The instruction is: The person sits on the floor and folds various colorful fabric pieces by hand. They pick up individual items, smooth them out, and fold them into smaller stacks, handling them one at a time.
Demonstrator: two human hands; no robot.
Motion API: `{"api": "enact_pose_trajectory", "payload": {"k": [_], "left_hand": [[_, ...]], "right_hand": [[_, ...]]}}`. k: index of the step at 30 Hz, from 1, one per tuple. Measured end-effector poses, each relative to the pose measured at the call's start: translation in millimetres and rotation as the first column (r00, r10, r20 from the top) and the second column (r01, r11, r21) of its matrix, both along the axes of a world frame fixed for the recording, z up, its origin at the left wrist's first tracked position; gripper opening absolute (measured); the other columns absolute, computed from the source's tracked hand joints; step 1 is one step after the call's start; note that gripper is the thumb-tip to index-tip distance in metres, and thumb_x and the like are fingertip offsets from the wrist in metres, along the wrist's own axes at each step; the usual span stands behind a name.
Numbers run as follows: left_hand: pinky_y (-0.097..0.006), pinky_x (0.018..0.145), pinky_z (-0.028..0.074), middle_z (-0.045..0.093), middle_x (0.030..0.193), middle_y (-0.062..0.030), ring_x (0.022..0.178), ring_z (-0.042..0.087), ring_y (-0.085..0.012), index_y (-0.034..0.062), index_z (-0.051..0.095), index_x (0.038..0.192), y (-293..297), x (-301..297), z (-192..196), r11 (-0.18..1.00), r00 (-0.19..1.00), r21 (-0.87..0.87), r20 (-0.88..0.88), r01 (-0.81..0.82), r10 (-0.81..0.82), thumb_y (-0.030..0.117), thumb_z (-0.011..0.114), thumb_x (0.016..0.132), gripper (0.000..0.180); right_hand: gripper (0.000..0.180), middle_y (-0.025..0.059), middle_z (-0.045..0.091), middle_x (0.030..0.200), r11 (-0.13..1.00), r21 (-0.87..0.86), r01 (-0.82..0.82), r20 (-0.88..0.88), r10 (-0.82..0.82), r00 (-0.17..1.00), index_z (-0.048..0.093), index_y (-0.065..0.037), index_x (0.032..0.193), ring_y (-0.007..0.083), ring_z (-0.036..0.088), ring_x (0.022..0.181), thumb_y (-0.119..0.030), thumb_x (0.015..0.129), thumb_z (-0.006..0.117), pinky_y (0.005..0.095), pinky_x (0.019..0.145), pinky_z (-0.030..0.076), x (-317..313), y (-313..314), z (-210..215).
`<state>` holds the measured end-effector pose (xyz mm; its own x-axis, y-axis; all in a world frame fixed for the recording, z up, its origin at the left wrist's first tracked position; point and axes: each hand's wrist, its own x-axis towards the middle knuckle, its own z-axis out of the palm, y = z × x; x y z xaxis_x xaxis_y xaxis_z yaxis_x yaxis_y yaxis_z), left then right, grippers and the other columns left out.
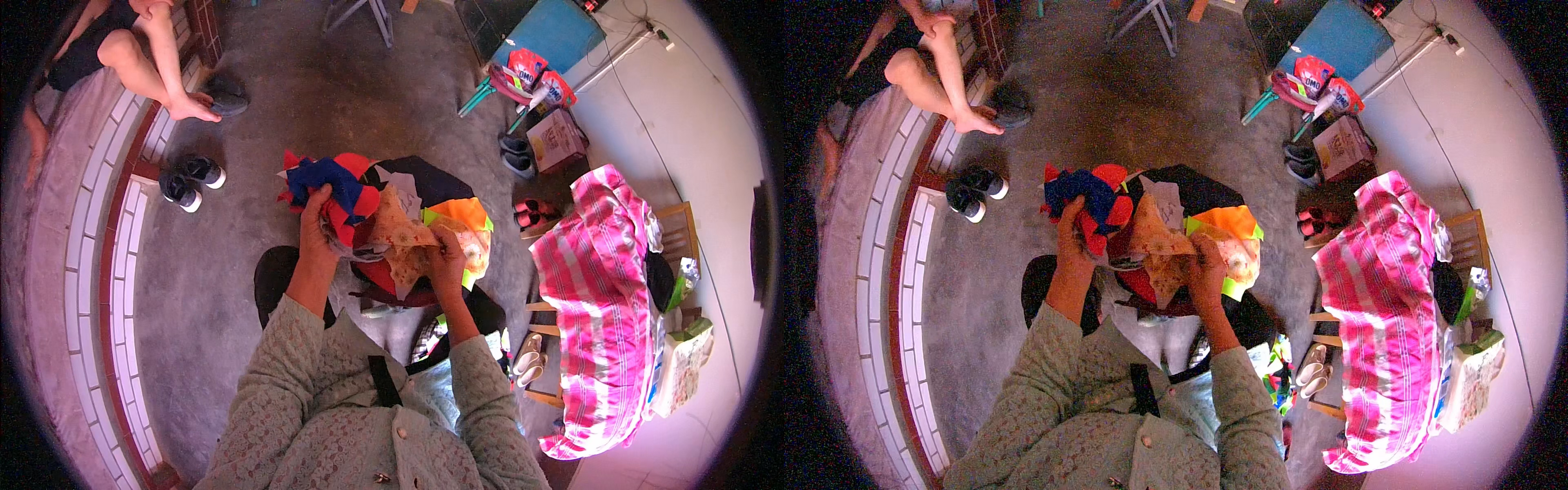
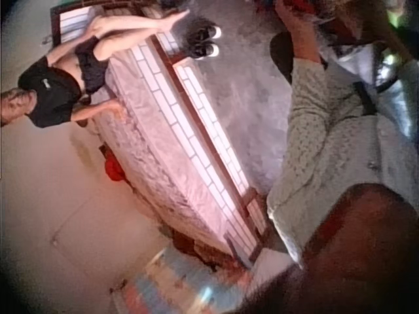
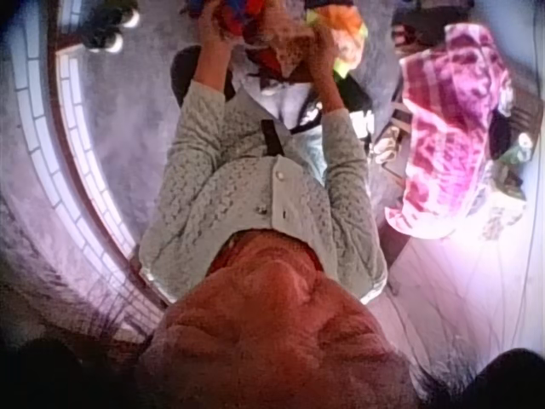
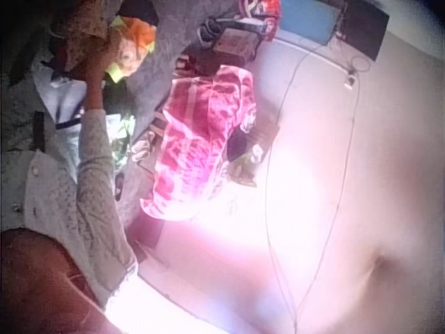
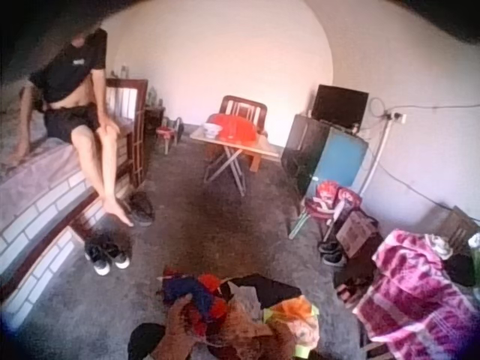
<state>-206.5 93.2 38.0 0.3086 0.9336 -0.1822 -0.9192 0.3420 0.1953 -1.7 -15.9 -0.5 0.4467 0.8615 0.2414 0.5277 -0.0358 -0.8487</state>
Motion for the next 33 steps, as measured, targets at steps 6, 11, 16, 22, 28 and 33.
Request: {"api": "enact_pose_trajectory", "payload": {"k": [6,11,16,22,28,33], "left_hand": [[-0.036,0.088,0.050,0.064,0.102,-0.0063,0.094,0.062,-0.0209,0.0079,0.058,0.106,-0.3,-1.0,0.7,0.999,1.000,-0.034,-0.008,0.004,-0.005,0.014,0.065,0.080,0.028],[-0.035,0.086,0.050,0.064,0.101,-0.0057,0.092,0.062,-0.0204,0.0089,0.059,0.105,0.0,0.0,-2.0,0.998,1.000,-0.058,-0.026,-0.005,0.003,0.013,0.065,0.079,0.027],[-0.034,0.082,0.051,0.064,0.099,-0.0050,0.091,0.063,-0.0188,0.0083,0.059,0.106,-7.9,3.3,0.8,0.988,0.952,-0.012,-0.266,0.152,-0.150,0.013,0.068,0.076,0.032],[-0.031,0.077,0.052,0.064,0.097,-0.0034,0.086,0.063,-0.0167,0.0082,0.057,0.110,-15.7,7.8,12.3,0.921,0.804,0.065,-0.514,0.385,-0.299,0.008,0.074,0.069,0.045],[-0.029,0.074,0.051,0.064,0.094,-0.0032,0.080,0.062,-0.0148,0.0076,0.057,0.110,-12.0,21.6,-7.5,0.882,0.714,0.338,-0.701,0.328,0.003,0.008,0.078,0.064,0.050],[-0.031,0.072,0.052,0.064,0.092,-0.0039,0.079,0.063,-0.0163,0.0071,0.058,0.109,-3.1,20.3,-26.7,0.900,0.591,0.249,-0.806,0.358,-0.012,0.008,0.075,0.066,0.047]], "right_hand": [[0.017,0.0013,0.062,0.085,0.990,-0.024,0.136,-0.386,-0.135,0.913,0.059,-0.004,0.100,0.0091,0.058,0.073,-0.015,0.091,0.050,0.0243,0.063,0.047,27.7,0.9,-26.3],[0.031,0.0072,0.061,0.102,0.974,0.058,0.221,-0.900,-0.045,0.434,0.052,-0.005,0.115,0.0186,0.060,0.090,-0.028,0.095,0.043,0.0323,0.076,0.049,26.1,6.6,3.7],[0.036,0.0098,0.055,0.117,0.945,0.021,0.326,-0.961,-0.071,0.268,0.048,-0.007,0.122,0.0267,0.053,0.108,-0.029,0.093,0.043,0.0404,0.091,0.044,31.5,3.3,-0.9],[0.031,0.0086,0.057,0.109,0.983,0.019,0.184,-0.878,-0.072,0.474,0.047,-0.011,0.121,0.0233,0.059,0.093,-0.026,0.094,0.041,0.0347,0.073,0.052,41.3,-2.9,-19.7],[0.030,0.0084,0.056,0.106,0.987,0.005,0.160,-0.920,-0.058,0.389,0.046,-0.008,0.121,0.0216,0.059,0.090,-0.020,0.093,0.044,0.0310,0.070,0.052,41.7,-3.0,-19.5],[0.041,0.0087,0.053,0.110,0.930,0.102,0.354,-0.468,-0.269,0.842,0.040,-0.008,0.124,0.0228,0.059,0.088,-0.010,0.086,0.056,0.0329,0.074,0.051,39.9,2.2,-22.6]]}}
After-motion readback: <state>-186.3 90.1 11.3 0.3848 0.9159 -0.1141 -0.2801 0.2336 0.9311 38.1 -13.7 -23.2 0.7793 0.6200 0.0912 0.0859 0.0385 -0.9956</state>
